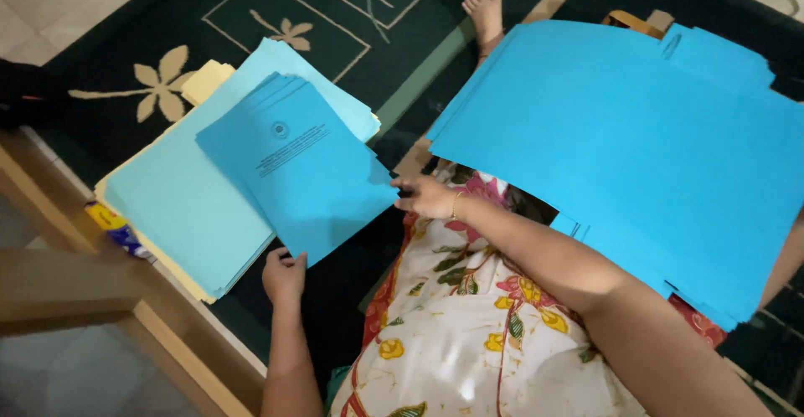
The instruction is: The person sits on the floor and repeatedly picks up blue folders from a pile on the left, placing them onto a stack on their lap. They smooth and align the folders with both hands to maintain a neat stack.
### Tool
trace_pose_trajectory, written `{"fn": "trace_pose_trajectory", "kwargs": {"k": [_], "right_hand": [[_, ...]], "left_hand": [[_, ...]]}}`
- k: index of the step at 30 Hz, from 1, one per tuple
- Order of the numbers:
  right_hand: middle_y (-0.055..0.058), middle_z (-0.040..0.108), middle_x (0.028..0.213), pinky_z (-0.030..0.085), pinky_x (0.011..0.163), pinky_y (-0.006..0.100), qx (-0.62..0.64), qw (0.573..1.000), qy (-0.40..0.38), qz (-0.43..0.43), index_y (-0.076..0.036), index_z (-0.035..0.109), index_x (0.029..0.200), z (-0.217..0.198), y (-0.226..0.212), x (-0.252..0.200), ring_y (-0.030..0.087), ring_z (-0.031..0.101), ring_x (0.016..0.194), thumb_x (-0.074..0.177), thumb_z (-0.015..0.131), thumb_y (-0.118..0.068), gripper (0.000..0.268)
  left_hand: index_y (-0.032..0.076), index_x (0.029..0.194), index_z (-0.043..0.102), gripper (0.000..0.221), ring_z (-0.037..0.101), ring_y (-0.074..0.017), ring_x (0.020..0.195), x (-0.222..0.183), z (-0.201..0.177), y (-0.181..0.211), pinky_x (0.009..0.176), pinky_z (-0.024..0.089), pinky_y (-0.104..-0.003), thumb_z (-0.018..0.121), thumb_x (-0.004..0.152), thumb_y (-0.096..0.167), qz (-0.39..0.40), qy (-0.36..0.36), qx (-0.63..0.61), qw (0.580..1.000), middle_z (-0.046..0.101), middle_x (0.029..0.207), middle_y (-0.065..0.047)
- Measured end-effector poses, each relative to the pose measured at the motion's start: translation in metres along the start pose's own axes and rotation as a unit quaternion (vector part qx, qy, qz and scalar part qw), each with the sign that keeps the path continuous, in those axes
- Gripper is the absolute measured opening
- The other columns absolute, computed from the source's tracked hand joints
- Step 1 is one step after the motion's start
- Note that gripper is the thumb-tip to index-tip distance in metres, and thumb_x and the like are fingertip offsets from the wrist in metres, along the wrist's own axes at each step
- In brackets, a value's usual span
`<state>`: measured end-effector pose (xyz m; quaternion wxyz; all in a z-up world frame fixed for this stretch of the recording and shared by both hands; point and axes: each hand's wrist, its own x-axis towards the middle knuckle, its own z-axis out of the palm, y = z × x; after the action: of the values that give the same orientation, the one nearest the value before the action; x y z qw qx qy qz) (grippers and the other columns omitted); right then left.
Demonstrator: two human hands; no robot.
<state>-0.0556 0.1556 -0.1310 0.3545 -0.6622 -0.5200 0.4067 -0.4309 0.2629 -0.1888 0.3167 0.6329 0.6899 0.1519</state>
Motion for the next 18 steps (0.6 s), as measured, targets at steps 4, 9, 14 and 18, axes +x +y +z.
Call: {"fn": "trace_pose_trajectory", "kwargs": {"k": [4, 9, 14, 18], "right_hand": [[0.02, 0.065, 0.129, 0.048, 0.107, 0.053, -0.033, 0.996, 0.074, -0.047, -0.011, 0.07, 0.125, -0.043, -0.049, -0.05, 0.043, 0.061, 0.124, 0.091, 0.075, -0.024, 0.037], [0.025, 0.062, 0.131, 0.041, 0.112, 0.055, 0.022, 0.969, 0.204, -0.14, -0.003, 0.069, 0.129, -0.115, -0.057, -0.149, 0.044, 0.057, 0.129, 0.097, 0.07, -0.011, 0.033], [0.016, 0.064, 0.128, 0.056, 0.096, 0.045, -0.008, 0.877, 0.48, -0.004, -0.01, 0.068, 0.129, -0.147, -0.018, -0.281, 0.036, 0.066, 0.118, 0.098, 0.068, -0.008, 0.031], [0.015, 0.064, 0.125, 0.056, 0.097, 0.041, -0.082, 0.797, 0.591, 0.092, -0.007, 0.068, 0.129, -0.13, -0.019, -0.379, 0.035, 0.065, 0.119, 0.1, 0.067, -0.012, 0.028]], "left_hand": [[0.01, 0.13, 0.064, 0.065, 0.071, -0.0298, 0.104, -0.005, -0.017, 0.025, 0.087, 0.06, -0.049, 0.086, 0.077, 0.04, 0.041, 0.03, 0.11, 0.993, 0.073, 0.108, -0.007], [-0.007, 0.132, 0.062, 0.059, 0.066, -0.0451, 0.109, -0.027, -0.024, 0.126, 0.092, 0.054, -0.057, 0.08, 0.087, 0.028, 0.272, 0.046, 0.077, 0.958, 0.067, 0.111, -0.028], [-0.006, 0.129, 0.06, 0.067, 0.061, -0.05, 0.114, -0.099, 0.04, 0.27, 0.102, 0.045, -0.057, 0.085, 0.074, 0.024, 0.59, -0.074, -0.032, 0.803, 0.064, 0.116, -0.03], [0.006, 0.141, 0.055, 0.079, 0.046, -0.0434, 0.138, -0.191, 0.056, 0.361, 0.11, 0.035, -0.063, 0.081, 0.079, 0.047, 0.748, -0.215, 0.049, 0.626, 0.055, 0.14, -0.02]]}}
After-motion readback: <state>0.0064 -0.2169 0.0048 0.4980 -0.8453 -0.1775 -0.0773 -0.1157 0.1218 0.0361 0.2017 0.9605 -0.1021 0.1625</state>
